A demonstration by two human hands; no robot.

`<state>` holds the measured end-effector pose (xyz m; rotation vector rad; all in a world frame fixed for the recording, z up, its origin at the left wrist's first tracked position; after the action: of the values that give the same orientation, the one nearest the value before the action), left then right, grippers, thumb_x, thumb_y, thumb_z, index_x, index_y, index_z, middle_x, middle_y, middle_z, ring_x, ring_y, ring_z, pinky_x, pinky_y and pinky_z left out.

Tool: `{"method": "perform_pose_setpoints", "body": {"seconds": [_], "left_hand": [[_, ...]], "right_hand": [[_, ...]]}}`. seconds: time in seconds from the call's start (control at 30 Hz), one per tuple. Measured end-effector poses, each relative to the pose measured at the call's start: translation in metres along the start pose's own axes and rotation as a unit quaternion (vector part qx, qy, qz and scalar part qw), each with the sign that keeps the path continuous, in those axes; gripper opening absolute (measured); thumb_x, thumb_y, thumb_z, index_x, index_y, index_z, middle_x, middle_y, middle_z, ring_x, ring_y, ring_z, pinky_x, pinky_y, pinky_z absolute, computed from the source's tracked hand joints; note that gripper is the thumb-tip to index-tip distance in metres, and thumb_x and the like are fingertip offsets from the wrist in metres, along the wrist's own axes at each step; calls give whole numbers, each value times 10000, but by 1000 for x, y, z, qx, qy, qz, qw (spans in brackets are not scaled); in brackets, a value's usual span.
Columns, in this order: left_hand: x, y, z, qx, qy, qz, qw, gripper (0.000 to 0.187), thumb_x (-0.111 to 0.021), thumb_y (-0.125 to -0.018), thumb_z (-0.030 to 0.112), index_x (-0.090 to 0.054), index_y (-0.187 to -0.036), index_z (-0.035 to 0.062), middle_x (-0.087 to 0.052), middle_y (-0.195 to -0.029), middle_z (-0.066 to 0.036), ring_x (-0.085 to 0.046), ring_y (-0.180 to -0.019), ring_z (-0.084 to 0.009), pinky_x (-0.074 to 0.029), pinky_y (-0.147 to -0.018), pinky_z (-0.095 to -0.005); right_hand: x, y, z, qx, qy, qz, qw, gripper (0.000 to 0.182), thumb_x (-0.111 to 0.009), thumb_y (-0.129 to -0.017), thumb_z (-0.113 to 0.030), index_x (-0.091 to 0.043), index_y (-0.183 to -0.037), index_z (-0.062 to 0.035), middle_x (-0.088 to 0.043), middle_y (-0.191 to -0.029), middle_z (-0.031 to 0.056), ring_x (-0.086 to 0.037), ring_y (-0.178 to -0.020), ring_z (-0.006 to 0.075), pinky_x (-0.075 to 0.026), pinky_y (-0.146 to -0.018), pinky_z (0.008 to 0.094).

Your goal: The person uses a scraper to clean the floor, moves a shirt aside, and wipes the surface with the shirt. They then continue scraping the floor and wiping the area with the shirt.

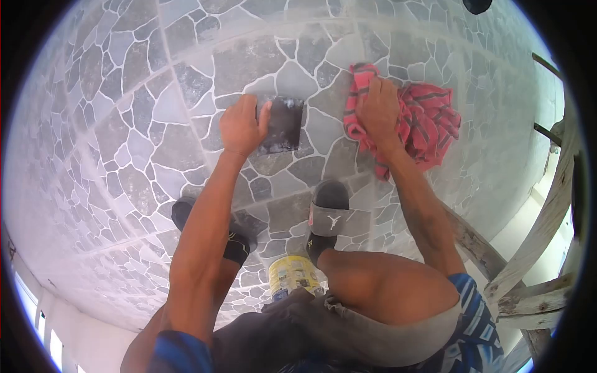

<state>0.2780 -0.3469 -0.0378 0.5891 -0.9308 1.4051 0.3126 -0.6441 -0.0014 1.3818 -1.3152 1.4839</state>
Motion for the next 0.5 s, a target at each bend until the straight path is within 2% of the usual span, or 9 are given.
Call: {"method": "perform_pose_setpoints", "body": {"seconds": [0.03, 0.07, 0.1, 0.2, 0.23, 0.3, 0.33, 0.43, 0.5], "left_hand": [[0, 2, 0, 0, 7, 8, 1000, 313, -674, -946, 349, -535, -840, 89, -551, -755, -88, -549, -608, -320, -429, -556, -435], [1, 3, 1, 0, 10, 10, 1000, 302, -676, -947, 329, -529, -848, 85, -538, -733, -89, -543, -601, -320, -420, -552, -436], [2, 2, 4, -2, 14, 14, 1000, 291, -679, -948, 309, -523, -856, 80, -526, -710, -90, -536, -595, -321, -412, -549, -437], [2, 0, 4, -2, 16, 18, 1000, 279, -676, -952, 294, -522, -863, 79, -521, -706, -89, -528, -595, -320, -402, -553, -434], [2, 3, 4, -4, 15, 12, 1000, 277, -674, -953, 296, -524, -862, 81, -525, -715, -88, -527, -599, -319, -401, -557, -432], [1, 1, 2, -3, 0, 15, 1000, 283, -672, -954, 304, -526, -857, 82, -533, -733, -88, -532, -613, -319, -403, -568, -434], [1, 3, 3, -7, -5, 11, 1000, 286, -670, -954, 309, -526, -855, 82, -537, -742, -87, -535, -620, -320, -404, -573, -435], [1, 2, 3, 14, 22, -20, 999, 312, -651, -958, 359, -542, -836, 94, -557, -768, -88, -551, -632, -329, -423, -577, -440], [1, 1, 0, 12, 14, -15, 1000, 306, -649, -960, 358, -547, -840, 95, -564, -781, -90, -557, -637, -330, -424, -579, -439]], "right_hand": [[8, 61, -6, 17, 32, 5, 999, 486, -766, -727, -75, -560, -1158, 11, -577, -1133, 218, -590, -1006, 410, -515, -854, 471], [22, 109, -10, -19, -4, -70, 997, 467, -752, -733, -72, -554, -1144, 25, -579, -1143, 245, -588, -1012, 433, -511, -867, 485], [35, 146, -14, -30, -60, -68, 995, 466, -667, -751, -10, -590, -1210, 12, -621, -1125, 221, -576, -994, 425, -472, -871, 512], [31, 157, -11, -67, -52, -141, 986, 433, -674, -755, -29, -592, -1178, 6, -616, -1110, 228, -580, -990, 426, -471, -856, 519], [22, 137, -9, -53, -17, -100, 993, 412, -675, -756, -42, -592, -1157, 1, -615, -1094, 226, -585, -978, 424, -474, -846, 519], [-14, 36, -3, -52, 50, -24, 997, 308, -665, -781, -108, -592, -1066, -16, -617, -1062, 213, -600, -942, 412, -487, -822, 511], [-26, -23, 0, -37, 69, -3, 997, 346, -704, -744, -74, -560, -1053, -8, -592, -1033, 227, -594, -946, 418, -505, -822, 509], [-60, -164, 35, -36, 115, 38, 992, 312, -651, -865, -245, -589, -1076, -23, -630, -1002, 215, -638, -923, 431, -559, -762, 519], [-59, -169, 51, -16, 81, 46, 996, 335, -664, -881, -278, -587, -1086, -24, -628, -1004, 220, -638, -935, 433, -552, -760, 527]]}}
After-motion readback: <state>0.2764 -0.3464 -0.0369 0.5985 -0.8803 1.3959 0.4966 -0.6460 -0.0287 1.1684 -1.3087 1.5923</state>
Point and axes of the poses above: each hand's wrist, its own y-axis away from the middle knuckle, its own x-axis out of the back of the hand, z = x × y, the point moved 4 cm from there along -y, towards the middle knuckle
